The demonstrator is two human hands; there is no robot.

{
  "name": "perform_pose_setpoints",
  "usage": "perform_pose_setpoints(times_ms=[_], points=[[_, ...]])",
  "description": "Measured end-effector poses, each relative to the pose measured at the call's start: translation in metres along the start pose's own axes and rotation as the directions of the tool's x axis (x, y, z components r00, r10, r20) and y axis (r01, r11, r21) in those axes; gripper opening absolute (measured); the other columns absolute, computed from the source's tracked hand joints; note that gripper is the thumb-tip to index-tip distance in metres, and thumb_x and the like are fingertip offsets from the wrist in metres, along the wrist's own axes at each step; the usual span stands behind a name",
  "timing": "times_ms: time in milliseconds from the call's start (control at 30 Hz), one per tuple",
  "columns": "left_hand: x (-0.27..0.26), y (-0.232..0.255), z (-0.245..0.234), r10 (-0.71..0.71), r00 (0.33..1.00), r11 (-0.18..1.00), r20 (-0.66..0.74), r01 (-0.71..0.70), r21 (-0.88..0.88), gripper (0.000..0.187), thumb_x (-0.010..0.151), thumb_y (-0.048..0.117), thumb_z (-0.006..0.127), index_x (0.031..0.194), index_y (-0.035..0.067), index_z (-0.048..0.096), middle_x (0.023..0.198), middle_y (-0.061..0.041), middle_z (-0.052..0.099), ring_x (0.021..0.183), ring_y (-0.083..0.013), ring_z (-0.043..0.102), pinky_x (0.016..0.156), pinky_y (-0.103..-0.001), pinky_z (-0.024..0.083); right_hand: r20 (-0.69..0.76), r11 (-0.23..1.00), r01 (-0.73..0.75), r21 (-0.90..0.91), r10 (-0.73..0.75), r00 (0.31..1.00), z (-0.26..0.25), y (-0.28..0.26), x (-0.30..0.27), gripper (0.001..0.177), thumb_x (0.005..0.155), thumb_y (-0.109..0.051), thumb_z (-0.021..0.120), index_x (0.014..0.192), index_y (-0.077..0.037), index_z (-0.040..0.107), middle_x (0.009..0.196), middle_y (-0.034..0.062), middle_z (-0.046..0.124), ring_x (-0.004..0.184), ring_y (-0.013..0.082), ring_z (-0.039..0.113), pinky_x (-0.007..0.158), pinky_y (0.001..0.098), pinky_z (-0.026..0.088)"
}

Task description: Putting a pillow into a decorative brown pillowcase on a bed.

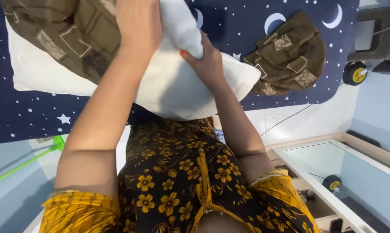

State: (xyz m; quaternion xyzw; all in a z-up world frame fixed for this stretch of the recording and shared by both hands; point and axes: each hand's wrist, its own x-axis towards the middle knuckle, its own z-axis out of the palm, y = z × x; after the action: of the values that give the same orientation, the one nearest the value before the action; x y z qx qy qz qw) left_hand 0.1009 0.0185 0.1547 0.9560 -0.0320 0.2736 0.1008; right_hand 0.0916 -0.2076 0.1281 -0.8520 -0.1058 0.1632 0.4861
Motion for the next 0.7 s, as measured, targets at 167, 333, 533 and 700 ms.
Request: perform_pose_setpoints(times_ms=[167,333,533,700], points=[[0.03,0.069,-0.044,0.146,0.986,0.975,-0.078,-0.157,-0.16,0.009,0.093,0.012,0.065,0.099,0.005,0.063,0.084,-0.014,0.063,0.078,-0.0306,0.065,0.069,-0.042,0.05,-0.19,0.996,-0.054,-0.068,0.04,0.981,-0.008,-0.066,-0.04,0.073,0.085,-0.03,0.085,0.148,-0.013,0.053,0.118,0.0107,0.078,0.097,0.0254,0.079,0.087,0.0378,0.06],[0.026,0.118,-0.108,0.252,0.955,0.909,-0.158,-0.289,-0.299,0.008,0.103,0.014,0.067,0.103,0.009,0.06,0.081,-0.008,0.06,0.073,-0.0249,0.065,0.062,-0.038,0.051,-0.472,0.972,0.176,-0.156,-0.23,0.851,-0.033,-0.065,-0.07,0.067,0.091,-0.02,0.086,0.149,-0.016,0.052,0.126,0.0112,0.077,0.107,0.0291,0.078,0.093,0.0372,0.062],[0.019,0.098,-0.116,0.17,0.943,0.933,-0.285,-0.247,-0.261,0.022,0.091,0.011,0.067,0.112,0.009,0.061,0.09,-0.008,0.063,0.079,-0.0282,0.067,0.069,-0.039,0.053,-0.539,0.852,0.197,-0.484,-0.468,0.7,-0.046,-0.113,-0.099,0.075,0.094,-0.019,0.086,0.154,-0.014,0.041,0.135,0.0146,0.07,0.11,0.0283,0.077,0.091,0.033,0.062],[-0.008,0.13,-0.055,0.318,0.926,0.823,-0.204,-0.376,-0.425,0.01,0.096,0.014,0.07,0.101,0.013,0.061,0.083,-0.009,0.065,0.079,-0.0319,0.07,0.067,-0.045,0.053,-0.609,0.922,0.211,-0.323,-0.374,0.699,-0.031,-0.038,-0.065,0.049,0.101,-0.015,0.066,0.147,-0.015,0.047,0.121,0.0139,0.076,0.095,0.0248,0.078,0.08,0.0331,0.06]])
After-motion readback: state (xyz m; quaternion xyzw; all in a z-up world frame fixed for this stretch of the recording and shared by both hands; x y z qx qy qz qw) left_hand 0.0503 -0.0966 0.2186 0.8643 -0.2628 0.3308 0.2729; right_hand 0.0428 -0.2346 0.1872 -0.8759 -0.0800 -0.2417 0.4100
